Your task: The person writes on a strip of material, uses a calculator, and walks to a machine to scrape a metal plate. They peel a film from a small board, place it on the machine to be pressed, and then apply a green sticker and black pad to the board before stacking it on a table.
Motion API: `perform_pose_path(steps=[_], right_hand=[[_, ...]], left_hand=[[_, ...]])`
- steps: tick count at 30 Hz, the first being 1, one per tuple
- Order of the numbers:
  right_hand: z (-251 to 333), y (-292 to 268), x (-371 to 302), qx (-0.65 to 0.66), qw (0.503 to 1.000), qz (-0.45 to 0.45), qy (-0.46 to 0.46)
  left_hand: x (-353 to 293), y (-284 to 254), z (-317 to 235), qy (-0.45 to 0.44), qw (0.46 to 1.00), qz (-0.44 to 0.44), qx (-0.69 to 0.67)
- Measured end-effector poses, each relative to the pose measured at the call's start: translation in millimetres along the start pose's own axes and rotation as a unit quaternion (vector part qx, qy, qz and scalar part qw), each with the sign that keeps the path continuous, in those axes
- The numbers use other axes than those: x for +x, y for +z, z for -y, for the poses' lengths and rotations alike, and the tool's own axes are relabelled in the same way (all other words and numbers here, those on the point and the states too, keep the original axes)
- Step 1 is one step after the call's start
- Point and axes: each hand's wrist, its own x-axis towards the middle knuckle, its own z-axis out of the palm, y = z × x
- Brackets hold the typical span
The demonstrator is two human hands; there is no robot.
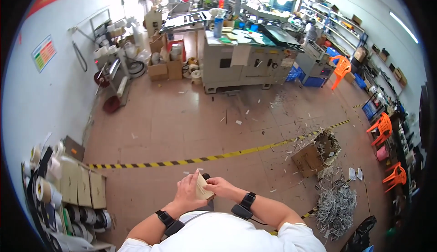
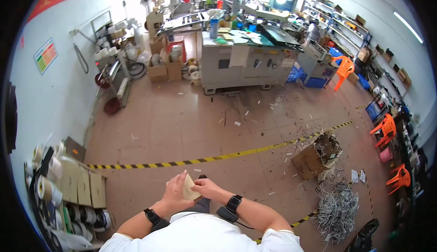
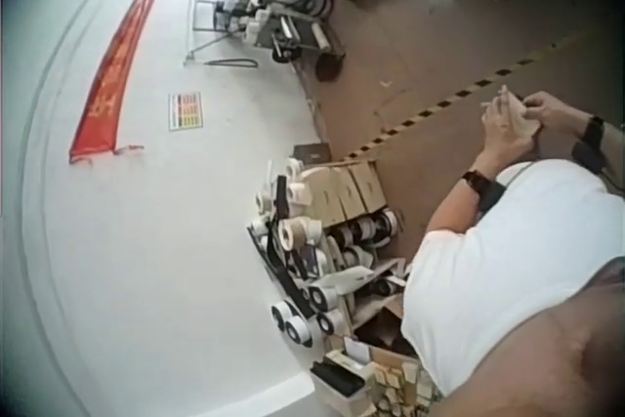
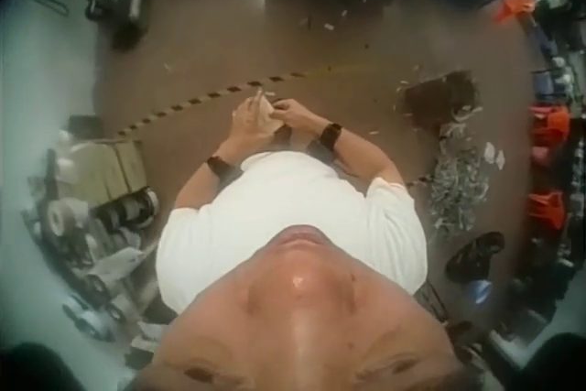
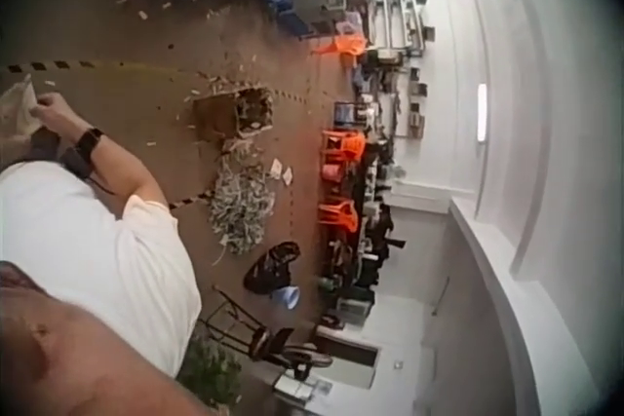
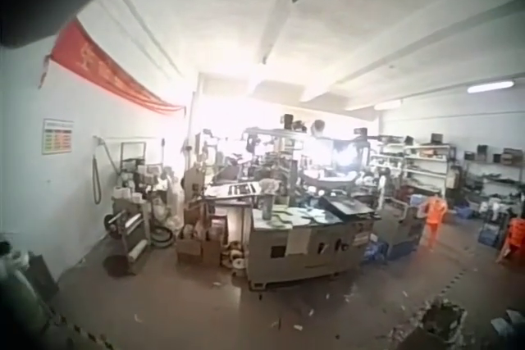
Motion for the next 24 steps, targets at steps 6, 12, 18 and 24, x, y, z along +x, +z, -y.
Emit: perform_pose_path(steps=[6,12,18,24], right_hand=[[65.2,-118.0,42.8,0.082,0.992,-0.090,0.032],[103.5,-247.6,89.4,0.109,0.979,-0.171,-0.016],[110.6,-386.9,135.2,0.209,0.908,-0.364,-0.005],[190.5,-557.8,195.7,0.131,0.909,-0.381,-0.102]], left_hand=[[180.9,8.9,19.7,0.029,0.990,0.129,-0.045],[344.2,5.5,21.7,0.055,0.984,0.157,-0.059],[460.8,32.6,58.2,-0.005,0.964,0.198,-0.177],[578.5,59.2,102.0,-0.126,0.941,0.150,-0.277]])
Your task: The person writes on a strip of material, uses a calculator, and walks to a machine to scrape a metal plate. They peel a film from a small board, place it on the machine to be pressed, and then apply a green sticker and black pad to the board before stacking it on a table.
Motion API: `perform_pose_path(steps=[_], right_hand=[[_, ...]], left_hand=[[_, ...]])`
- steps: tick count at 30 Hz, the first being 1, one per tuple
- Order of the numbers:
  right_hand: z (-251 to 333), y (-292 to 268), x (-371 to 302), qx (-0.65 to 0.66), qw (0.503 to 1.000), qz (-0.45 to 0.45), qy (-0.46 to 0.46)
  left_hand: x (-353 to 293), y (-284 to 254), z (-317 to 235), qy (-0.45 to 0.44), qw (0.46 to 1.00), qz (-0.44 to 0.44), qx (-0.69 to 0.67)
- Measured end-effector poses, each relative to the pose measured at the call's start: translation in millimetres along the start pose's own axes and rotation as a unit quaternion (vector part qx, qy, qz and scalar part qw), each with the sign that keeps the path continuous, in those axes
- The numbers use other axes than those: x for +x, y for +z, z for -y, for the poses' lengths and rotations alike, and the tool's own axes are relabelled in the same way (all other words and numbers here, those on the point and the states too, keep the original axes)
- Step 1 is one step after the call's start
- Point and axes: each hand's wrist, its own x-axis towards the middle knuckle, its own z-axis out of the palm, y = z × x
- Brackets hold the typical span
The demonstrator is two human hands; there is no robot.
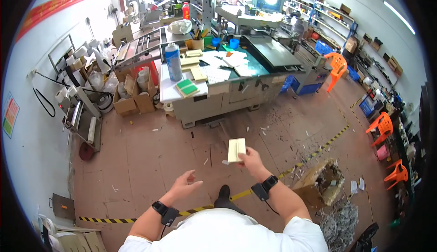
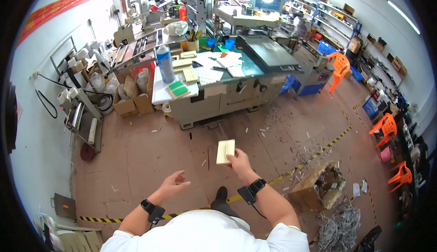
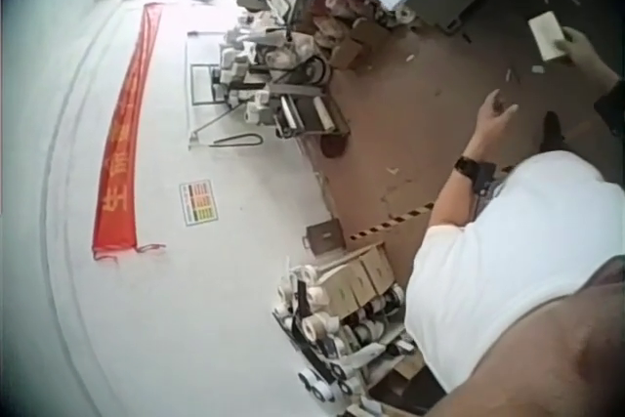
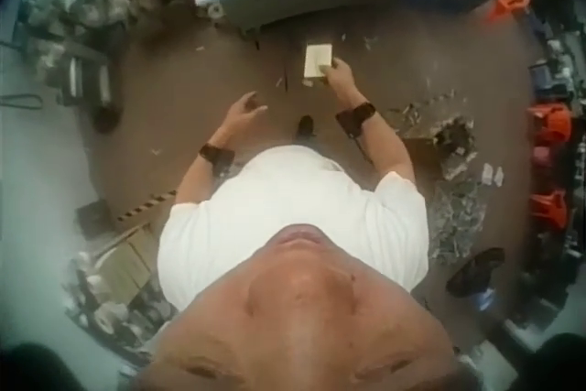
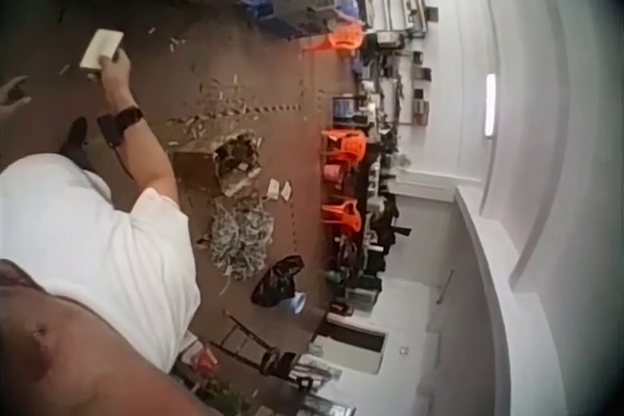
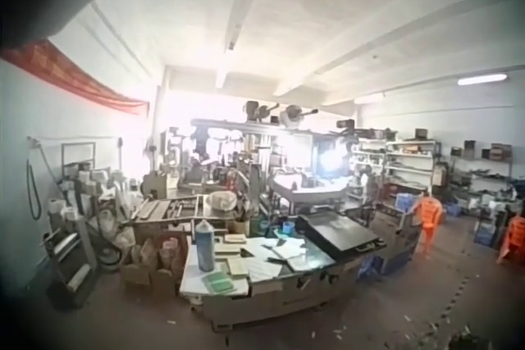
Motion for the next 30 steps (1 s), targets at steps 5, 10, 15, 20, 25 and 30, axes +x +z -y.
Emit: perform_pose_path(steps=[5,10,15,20,25,30], right_hand=[[124.0,-0.5,125.4,-0.038,0.997,0.043,-0.060],[194.7,19.3,253.8,-0.092,0.984,0.092,-0.123],[221.7,42.3,348.5,-0.257,0.949,0.062,-0.170],[263.9,49.3,381.5,-0.587,0.769,0.058,-0.248],[331.1,107.4,433.4,-0.524,0.774,0.116,-0.336],[344.4,198.1,532.3,-0.552,0.670,0.148,-0.474]], left_hand=[[71.2,-34.7,-44.8,-0.025,0.979,-0.126,-0.156],[105.7,-73.3,-39.5,-0.076,0.930,-0.249,-0.260],[130.6,-116.4,-15.4,-0.087,0.881,-0.347,-0.310],[170.8,-198.5,5.5,-0.097,0.823,-0.436,-0.351],[237.5,-294.4,-24.0,-0.030,0.814,-0.478,-0.329],[309.9,-340.4,-71.0,0.044,0.838,-0.454,-0.300]])
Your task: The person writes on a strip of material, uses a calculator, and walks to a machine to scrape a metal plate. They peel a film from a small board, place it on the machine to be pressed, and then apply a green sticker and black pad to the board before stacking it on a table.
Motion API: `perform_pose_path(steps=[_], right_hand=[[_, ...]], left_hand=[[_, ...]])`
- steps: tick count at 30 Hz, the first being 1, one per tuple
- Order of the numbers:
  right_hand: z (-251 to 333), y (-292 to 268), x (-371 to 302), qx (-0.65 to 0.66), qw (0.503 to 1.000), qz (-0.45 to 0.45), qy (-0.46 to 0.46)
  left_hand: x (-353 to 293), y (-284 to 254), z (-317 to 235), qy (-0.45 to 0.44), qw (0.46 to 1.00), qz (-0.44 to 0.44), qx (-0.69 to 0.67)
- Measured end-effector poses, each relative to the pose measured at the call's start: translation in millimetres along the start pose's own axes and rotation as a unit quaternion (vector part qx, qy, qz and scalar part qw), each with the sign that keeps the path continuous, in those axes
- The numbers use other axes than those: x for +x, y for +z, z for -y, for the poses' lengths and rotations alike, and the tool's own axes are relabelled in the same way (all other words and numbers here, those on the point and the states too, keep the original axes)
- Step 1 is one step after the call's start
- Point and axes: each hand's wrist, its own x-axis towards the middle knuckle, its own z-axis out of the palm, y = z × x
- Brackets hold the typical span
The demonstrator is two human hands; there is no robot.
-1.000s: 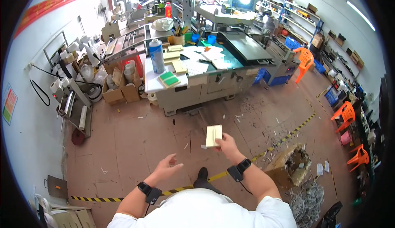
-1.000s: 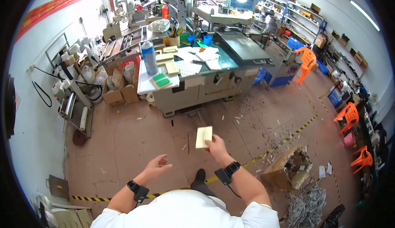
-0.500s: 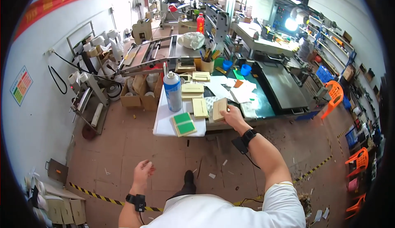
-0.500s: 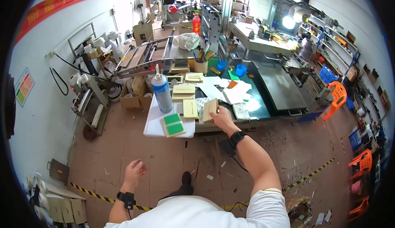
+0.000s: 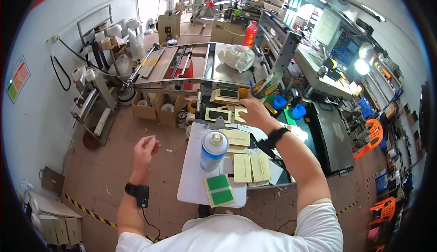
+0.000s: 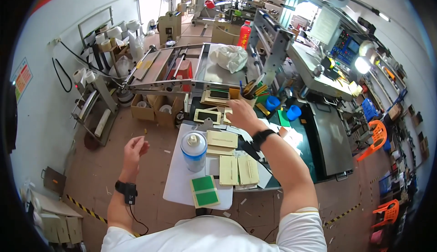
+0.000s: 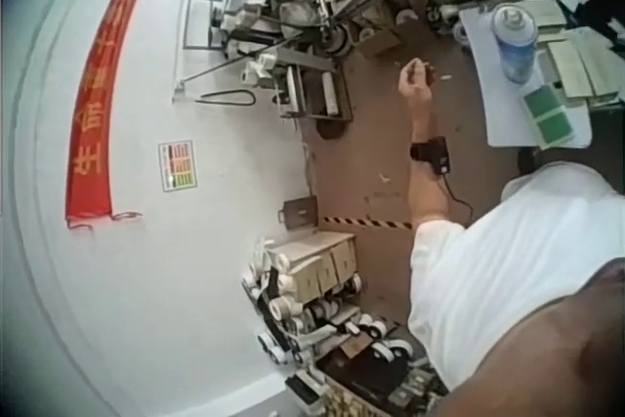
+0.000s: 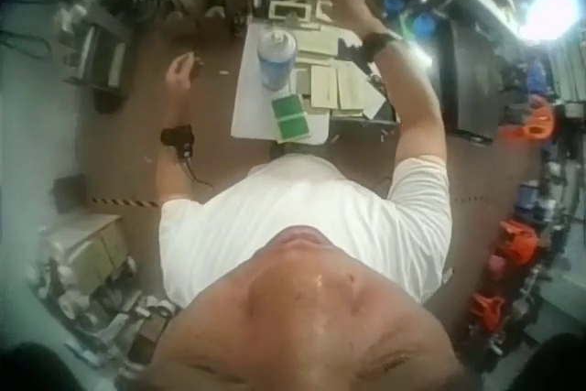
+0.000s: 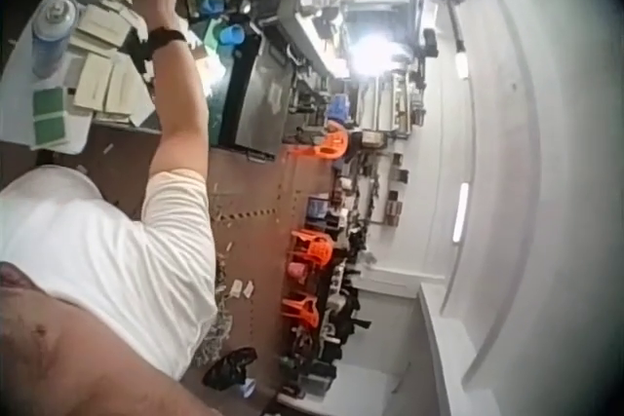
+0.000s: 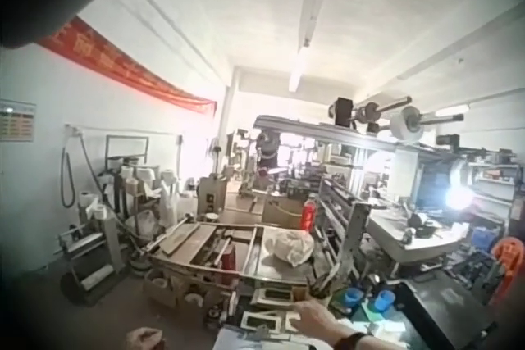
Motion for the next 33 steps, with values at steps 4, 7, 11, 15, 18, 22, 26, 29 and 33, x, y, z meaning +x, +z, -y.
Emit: perform_pose_path(steps=[4,7,11,15,18,22,26,29,33], right_hand=[[-22.2,46.4,68.2,-0.082,0.996,0.029,-0.023],[-29.9,59.4,97.4,-0.109,0.990,0.088,0.004],[-31.2,57.8,111.3,-0.126,0.976,0.173,0.037],[-38.9,59.6,106.7,-0.114,0.984,0.139,0.001],[-31.6,59.2,97.1,-0.089,0.991,0.095,-0.025],[-4.7,42.1,76.8,0.029,0.979,0.194,-0.062],[-11.6,46.6,66.8,0.064,0.968,0.234,-0.061],[-7.0,48.6,58.7,0.074,0.973,0.190,-0.110],[-13.8,57.8,66.2,0.038,0.972,0.209,-0.099]], left_hand=[[11.1,25.1,-9.8,0.002,0.998,0.064,-0.017],[4.4,16.3,0.5,0.004,0.997,0.081,-0.013],[-2.1,-17.0,24.5,-0.050,0.998,0.030,-0.013],[-10.7,-31.3,37.1,-0.080,0.996,-0.015,-0.020],[-14.7,-31.7,37.0,-0.078,0.997,-0.018,-0.020],[-14.2,-20.7,20.8,-0.052,0.999,0.000,-0.003],[-1.0,6.4,-7.4,-0.013,0.999,0.039,0.021],[8.6,32.7,-31.8,0.006,0.996,0.081,0.031],[27.9,73.9,-54.7,0.032,0.986,0.165,0.023]])
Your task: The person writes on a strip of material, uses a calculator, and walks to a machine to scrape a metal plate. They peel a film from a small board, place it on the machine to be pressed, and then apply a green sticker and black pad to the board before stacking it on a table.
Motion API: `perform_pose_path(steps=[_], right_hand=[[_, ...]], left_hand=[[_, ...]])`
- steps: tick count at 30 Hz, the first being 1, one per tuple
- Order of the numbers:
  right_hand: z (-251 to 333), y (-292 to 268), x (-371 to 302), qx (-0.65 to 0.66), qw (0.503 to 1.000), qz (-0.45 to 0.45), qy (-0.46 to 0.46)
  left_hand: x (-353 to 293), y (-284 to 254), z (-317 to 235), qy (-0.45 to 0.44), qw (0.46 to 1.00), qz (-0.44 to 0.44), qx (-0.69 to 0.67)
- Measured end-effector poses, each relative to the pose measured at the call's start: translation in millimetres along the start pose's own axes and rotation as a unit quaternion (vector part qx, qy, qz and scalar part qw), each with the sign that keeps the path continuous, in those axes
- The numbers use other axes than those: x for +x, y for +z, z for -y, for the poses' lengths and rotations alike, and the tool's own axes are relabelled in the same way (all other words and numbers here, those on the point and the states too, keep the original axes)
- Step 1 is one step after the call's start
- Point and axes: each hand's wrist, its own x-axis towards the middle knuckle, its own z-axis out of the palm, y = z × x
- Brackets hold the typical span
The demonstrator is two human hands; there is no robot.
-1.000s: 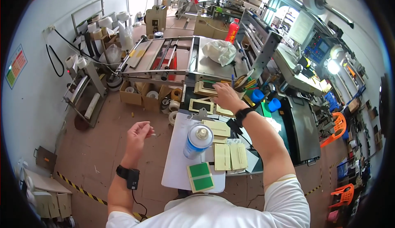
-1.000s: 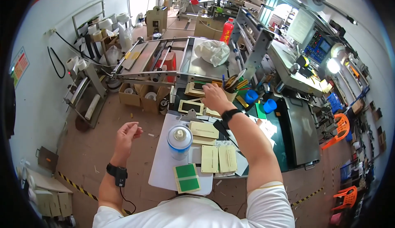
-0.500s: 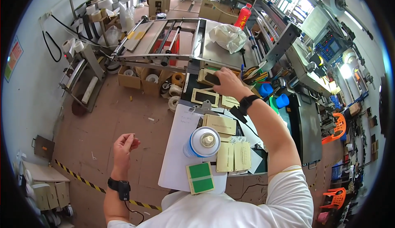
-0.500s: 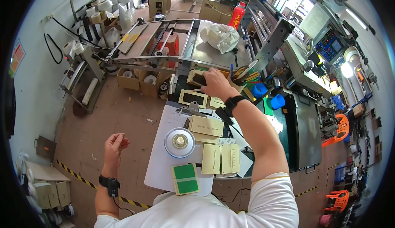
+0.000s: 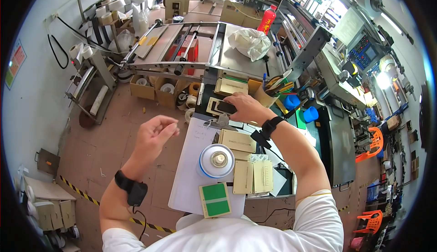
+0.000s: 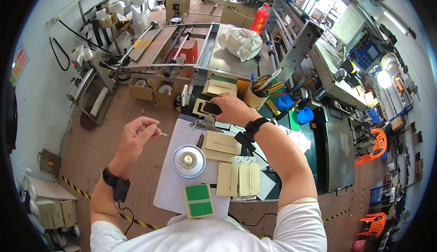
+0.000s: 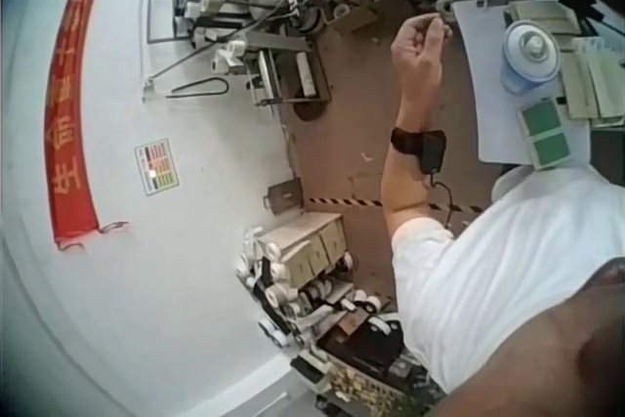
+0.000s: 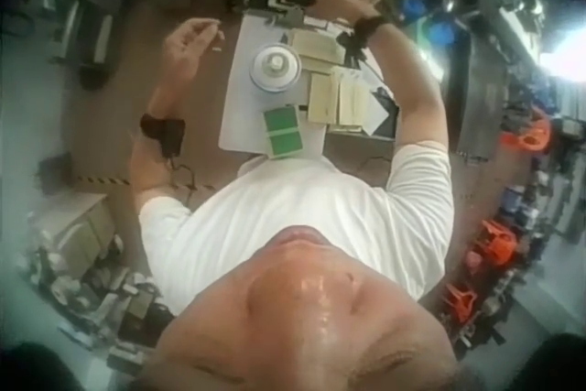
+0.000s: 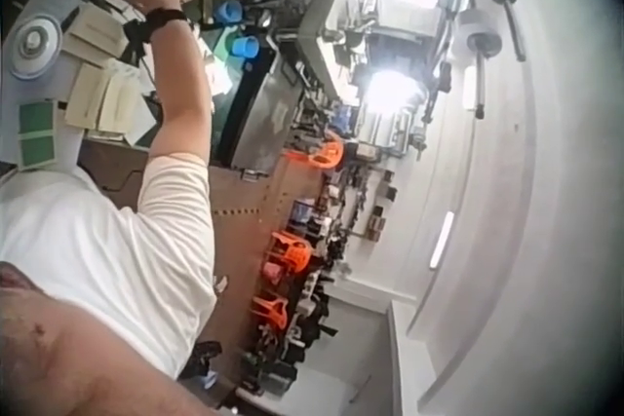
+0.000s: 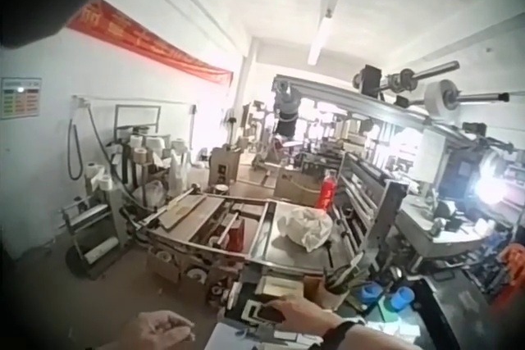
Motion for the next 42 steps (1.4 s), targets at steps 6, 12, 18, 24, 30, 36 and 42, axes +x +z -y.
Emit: perform_pose_path(steps=[6,12,18,24,30,36,42], right_hand=[[8.1,-2.3,-3.4,-0.057,0.998,-0.031,0.002],[-11.1,-7.2,-5.7,-0.039,0.998,-0.042,-0.017],[22.1,-66.6,-19.2,-0.029,0.985,-0.144,-0.093],[91.3,-102.9,6.9,0.004,0.966,-0.148,-0.213],[18.9,-76.9,38.6,0.195,0.967,-0.160,-0.042],[-33.9,4.0,25.2,-0.097,0.979,-0.149,0.102],[-29.5,0.7,30.3,-0.152,0.970,-0.128,0.142]], left_hand=[[31.1,38.7,-5.7,0.020,0.995,0.097,-0.006],[46.1,42.3,4.6,-0.007,0.994,0.110,0.005],[51.5,29.3,-5.7,-0.066,0.995,0.049,-0.058],[57.7,55.7,-35.4,-0.022,0.978,0.065,-0.196],[26.3,35.4,-33.1,0.013,0.980,-0.108,-0.164],[-25.8,-27.0,-1.1,0.005,0.969,-0.174,-0.175],[-64.5,-44.6,12.8,0.007,0.959,-0.216,-0.181]])
